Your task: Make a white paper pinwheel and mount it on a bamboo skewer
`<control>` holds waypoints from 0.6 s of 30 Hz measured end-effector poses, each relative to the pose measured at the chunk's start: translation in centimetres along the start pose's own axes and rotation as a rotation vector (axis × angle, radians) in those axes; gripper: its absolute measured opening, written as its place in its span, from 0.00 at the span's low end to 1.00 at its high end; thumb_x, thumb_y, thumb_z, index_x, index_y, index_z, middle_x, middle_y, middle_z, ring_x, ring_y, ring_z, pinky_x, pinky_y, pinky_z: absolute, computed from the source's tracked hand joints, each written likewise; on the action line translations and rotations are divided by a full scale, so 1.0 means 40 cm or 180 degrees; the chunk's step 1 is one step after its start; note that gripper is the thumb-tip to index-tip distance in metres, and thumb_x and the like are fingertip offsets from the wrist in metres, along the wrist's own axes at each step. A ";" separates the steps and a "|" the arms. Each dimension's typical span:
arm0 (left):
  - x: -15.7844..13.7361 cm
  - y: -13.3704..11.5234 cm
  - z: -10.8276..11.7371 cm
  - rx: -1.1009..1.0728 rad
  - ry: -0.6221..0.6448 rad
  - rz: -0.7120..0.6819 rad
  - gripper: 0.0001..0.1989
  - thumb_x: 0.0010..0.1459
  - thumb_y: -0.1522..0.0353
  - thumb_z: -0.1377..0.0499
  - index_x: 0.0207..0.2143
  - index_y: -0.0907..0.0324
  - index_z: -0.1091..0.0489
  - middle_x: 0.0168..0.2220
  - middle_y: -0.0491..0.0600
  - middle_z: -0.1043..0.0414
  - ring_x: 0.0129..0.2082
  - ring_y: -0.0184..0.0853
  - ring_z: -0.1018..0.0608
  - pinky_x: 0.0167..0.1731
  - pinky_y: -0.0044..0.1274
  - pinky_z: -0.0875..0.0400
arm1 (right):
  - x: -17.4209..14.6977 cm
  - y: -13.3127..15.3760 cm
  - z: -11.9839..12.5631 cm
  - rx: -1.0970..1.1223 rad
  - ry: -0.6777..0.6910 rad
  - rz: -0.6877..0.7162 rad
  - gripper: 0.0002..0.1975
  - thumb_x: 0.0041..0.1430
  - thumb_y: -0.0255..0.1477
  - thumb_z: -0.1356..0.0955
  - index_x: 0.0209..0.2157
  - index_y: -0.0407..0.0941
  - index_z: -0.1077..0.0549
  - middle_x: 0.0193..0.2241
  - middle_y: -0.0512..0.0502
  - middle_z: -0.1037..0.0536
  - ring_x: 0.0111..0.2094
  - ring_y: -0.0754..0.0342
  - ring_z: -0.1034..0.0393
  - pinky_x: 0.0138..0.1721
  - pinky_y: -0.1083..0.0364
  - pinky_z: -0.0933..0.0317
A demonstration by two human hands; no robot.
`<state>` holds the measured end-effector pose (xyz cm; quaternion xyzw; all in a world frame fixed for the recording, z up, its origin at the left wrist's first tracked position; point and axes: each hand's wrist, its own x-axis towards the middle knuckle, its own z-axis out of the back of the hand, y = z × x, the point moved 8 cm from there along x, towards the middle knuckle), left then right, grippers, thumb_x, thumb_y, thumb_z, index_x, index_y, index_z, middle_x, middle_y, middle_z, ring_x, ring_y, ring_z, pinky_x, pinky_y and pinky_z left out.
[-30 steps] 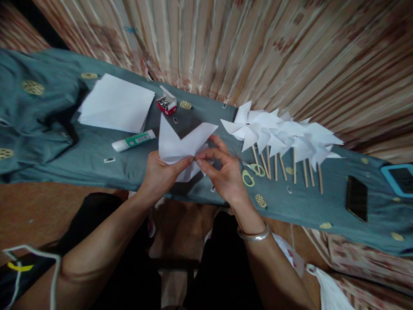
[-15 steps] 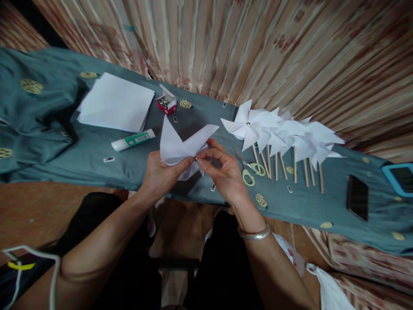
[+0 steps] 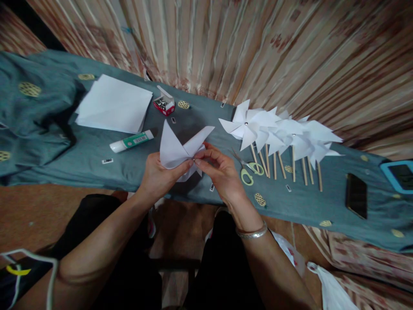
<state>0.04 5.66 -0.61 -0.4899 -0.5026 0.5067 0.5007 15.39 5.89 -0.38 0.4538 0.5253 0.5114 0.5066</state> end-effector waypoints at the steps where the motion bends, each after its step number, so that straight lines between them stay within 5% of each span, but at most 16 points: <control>1: 0.000 0.001 0.001 -0.0007 -0.0011 0.0013 0.10 0.45 0.64 0.33 0.30 0.61 0.22 0.28 0.47 0.22 0.27 0.34 0.23 0.27 0.21 0.32 | 0.001 -0.001 -0.002 0.0000 0.0013 0.0008 0.06 0.47 0.33 0.25 0.29 0.48 0.23 0.49 0.48 0.23 0.51 0.48 0.28 0.56 0.45 0.37; 8: 0.000 0.005 0.013 -0.0053 -0.0125 0.0101 0.11 0.44 0.65 0.33 0.31 0.61 0.21 0.29 0.47 0.20 0.28 0.35 0.21 0.28 0.22 0.29 | 0.003 -0.004 0.001 -0.0090 -0.0208 0.0217 0.07 0.47 0.34 0.25 0.29 0.48 0.23 0.45 0.46 0.21 0.54 0.46 0.30 0.56 0.44 0.36; 13: 0.002 0.010 0.019 -0.0058 -0.0210 0.0141 0.12 0.43 0.64 0.32 0.30 0.63 0.21 0.27 0.48 0.20 0.27 0.35 0.21 0.27 0.22 0.27 | -0.005 0.007 0.025 -0.0769 -0.0707 0.0577 0.10 0.47 0.34 0.25 0.32 0.47 0.25 0.56 0.42 0.28 0.60 0.44 0.35 0.59 0.41 0.40; 18: 0.005 0.013 0.021 -0.0212 -0.0226 0.0174 0.14 0.42 0.64 0.31 0.31 0.63 0.20 0.30 0.50 0.18 0.29 0.37 0.19 0.30 0.24 0.25 | -0.006 -0.003 0.035 -0.0852 -0.0969 0.0539 0.27 0.45 0.37 0.24 0.48 0.49 0.28 0.59 0.39 0.30 0.60 0.41 0.36 0.58 0.39 0.40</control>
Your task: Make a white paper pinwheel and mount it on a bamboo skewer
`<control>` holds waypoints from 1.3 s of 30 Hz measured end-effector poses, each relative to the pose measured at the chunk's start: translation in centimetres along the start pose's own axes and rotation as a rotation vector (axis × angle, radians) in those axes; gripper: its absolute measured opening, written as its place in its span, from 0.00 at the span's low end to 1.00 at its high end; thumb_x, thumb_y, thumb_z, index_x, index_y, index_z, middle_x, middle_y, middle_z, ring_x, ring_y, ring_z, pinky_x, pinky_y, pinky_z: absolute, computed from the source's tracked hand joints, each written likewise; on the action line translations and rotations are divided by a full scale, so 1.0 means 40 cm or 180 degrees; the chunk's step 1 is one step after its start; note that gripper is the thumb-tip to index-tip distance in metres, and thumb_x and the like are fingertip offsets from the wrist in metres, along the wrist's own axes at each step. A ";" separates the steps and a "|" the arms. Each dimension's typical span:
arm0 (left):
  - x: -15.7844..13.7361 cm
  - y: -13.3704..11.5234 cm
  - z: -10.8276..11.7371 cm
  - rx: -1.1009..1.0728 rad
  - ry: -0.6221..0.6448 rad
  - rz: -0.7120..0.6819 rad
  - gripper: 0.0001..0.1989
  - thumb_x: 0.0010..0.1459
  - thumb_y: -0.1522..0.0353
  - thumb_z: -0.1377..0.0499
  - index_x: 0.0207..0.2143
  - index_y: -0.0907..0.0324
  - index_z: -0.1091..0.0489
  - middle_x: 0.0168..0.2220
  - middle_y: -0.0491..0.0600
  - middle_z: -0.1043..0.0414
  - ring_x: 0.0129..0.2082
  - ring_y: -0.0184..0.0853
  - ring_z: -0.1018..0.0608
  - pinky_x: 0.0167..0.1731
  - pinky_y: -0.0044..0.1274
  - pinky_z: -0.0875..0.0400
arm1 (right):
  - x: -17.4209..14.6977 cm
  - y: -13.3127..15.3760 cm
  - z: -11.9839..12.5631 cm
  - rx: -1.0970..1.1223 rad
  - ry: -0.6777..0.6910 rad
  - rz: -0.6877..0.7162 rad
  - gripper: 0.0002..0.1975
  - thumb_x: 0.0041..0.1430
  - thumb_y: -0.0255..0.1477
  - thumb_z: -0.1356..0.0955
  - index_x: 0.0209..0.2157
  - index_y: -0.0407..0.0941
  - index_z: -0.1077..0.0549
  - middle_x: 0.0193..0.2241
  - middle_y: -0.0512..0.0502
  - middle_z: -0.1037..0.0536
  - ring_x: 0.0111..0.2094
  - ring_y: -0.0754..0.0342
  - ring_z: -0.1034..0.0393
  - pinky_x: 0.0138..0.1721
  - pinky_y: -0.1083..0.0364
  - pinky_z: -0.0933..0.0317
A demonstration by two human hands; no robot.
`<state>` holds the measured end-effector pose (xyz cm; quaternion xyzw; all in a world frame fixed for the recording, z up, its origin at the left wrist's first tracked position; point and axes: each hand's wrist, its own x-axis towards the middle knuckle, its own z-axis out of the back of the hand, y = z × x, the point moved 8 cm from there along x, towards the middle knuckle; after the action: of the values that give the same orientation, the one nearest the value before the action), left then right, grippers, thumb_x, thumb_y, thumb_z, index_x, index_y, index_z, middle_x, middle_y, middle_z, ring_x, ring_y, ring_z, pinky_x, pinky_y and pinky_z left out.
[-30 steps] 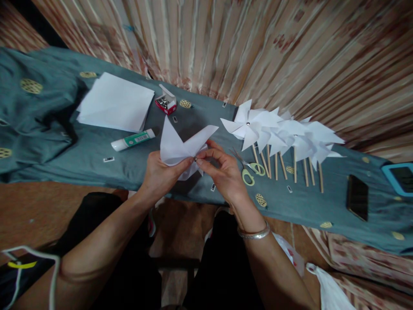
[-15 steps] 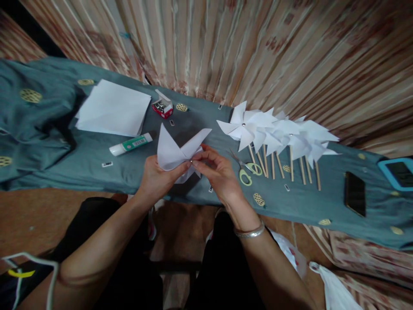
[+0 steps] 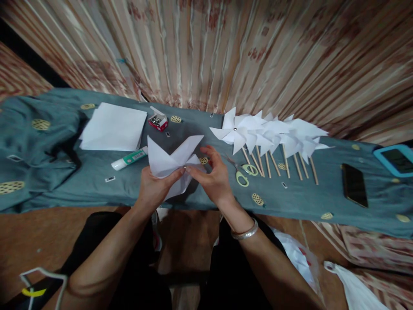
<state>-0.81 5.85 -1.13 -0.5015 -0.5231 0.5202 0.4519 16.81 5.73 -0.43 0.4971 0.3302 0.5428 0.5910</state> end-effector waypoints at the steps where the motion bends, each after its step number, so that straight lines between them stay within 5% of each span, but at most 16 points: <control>1: 0.000 0.001 0.000 -0.0043 0.0002 0.0025 0.14 0.42 0.64 0.30 0.32 0.63 0.20 0.31 0.50 0.18 0.30 0.37 0.19 0.31 0.25 0.24 | 0.001 -0.003 -0.001 0.0111 0.0011 -0.0061 0.30 0.44 0.38 0.23 0.50 0.49 0.29 0.58 0.38 0.29 0.60 0.40 0.35 0.58 0.39 0.40; 8: -0.003 0.003 -0.002 -0.0292 -0.0005 0.0215 0.16 0.39 0.65 0.28 0.31 0.65 0.20 0.32 0.53 0.18 0.31 0.39 0.18 0.33 0.27 0.23 | 0.005 0.000 -0.040 0.1173 0.0792 -0.0495 0.36 0.43 0.36 0.22 0.55 0.49 0.33 0.42 0.46 0.18 0.42 0.46 0.22 0.48 0.44 0.28; 12: -0.002 -0.002 -0.003 -0.0286 -0.0007 0.0187 0.15 0.39 0.66 0.29 0.31 0.65 0.20 0.32 0.53 0.17 0.30 0.39 0.18 0.33 0.27 0.22 | 0.000 -0.004 -0.043 0.1302 0.0889 -0.0789 0.36 0.42 0.35 0.21 0.54 0.50 0.32 0.33 0.51 0.18 0.34 0.49 0.22 0.40 0.47 0.27; 39: -0.002 0.007 0.004 -0.0305 -0.0055 0.0162 0.12 0.40 0.68 0.29 0.31 0.63 0.19 0.32 0.50 0.17 0.32 0.39 0.17 0.35 0.27 0.22 | -0.005 0.014 -0.045 0.1015 0.0726 -0.0501 0.25 0.46 0.35 0.23 0.46 0.49 0.29 0.34 0.50 0.17 0.36 0.49 0.22 0.37 0.49 0.28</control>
<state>-0.94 5.73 -1.42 -0.5312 -0.5384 0.5102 0.4094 14.91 5.93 -0.45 0.4923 0.5145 0.4886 0.5042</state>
